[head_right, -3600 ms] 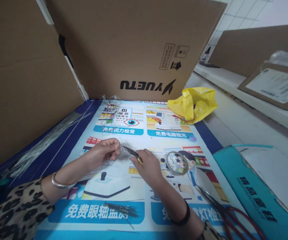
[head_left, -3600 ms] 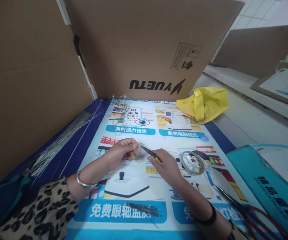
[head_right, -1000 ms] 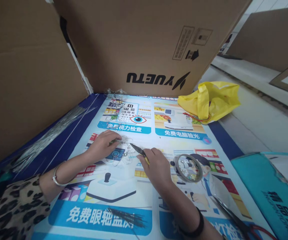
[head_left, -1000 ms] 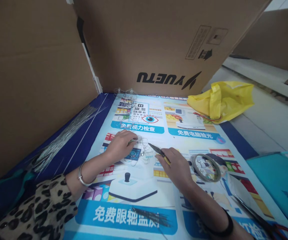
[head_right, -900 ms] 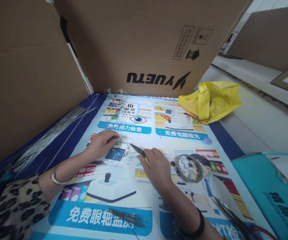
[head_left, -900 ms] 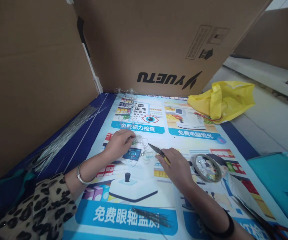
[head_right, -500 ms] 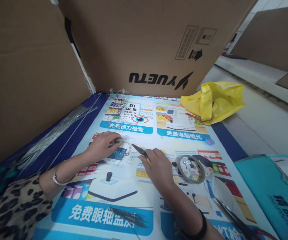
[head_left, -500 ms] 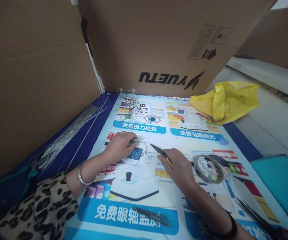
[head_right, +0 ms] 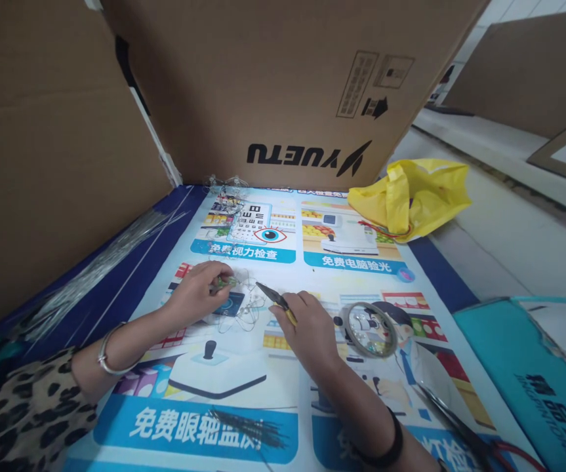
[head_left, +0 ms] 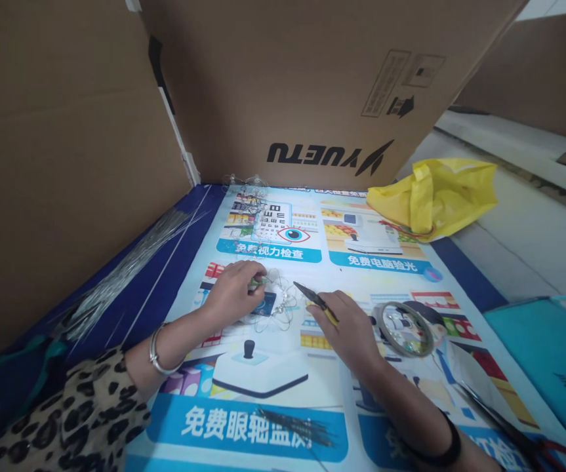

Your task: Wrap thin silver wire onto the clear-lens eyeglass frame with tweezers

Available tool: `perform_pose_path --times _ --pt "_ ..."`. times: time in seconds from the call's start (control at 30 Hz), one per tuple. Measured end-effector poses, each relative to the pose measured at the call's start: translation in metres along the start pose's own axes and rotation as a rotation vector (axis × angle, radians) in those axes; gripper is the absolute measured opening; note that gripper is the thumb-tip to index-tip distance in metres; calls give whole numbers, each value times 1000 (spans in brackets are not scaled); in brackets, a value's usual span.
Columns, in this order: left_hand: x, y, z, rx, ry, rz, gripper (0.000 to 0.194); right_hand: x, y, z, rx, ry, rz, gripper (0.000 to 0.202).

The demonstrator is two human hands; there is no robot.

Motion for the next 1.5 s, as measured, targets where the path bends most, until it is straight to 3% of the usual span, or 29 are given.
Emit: perform_pose_path --times 0.43,0.63,0.8,1.17,1.5 --pt "-1 7 -2 -78 331 -37 10 -8 1 1 83 -237 -2 23" --pt "12 12 0 -286 678 37 8 -8 3 3 130 -390 -12 19" --pt "16 16 -3 -415 882 23 12 -7 5 9 138 -414 10 16" --pt "17 25 -6 -495 949 -25 14 -7 9 16 181 -475 44 19" --pt "16 33 -4 -605 1046 -168 14 -4 15 19 338 -636 166 22"
Point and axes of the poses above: each hand's wrist, its own y-axis away from the middle knuckle, its own x-axis out of the palm, z = x × y, the point moved 7 cm from there along -y, towards the middle knuckle, and after that the axes turned 1 degree about -x, right-handed, at the moved point
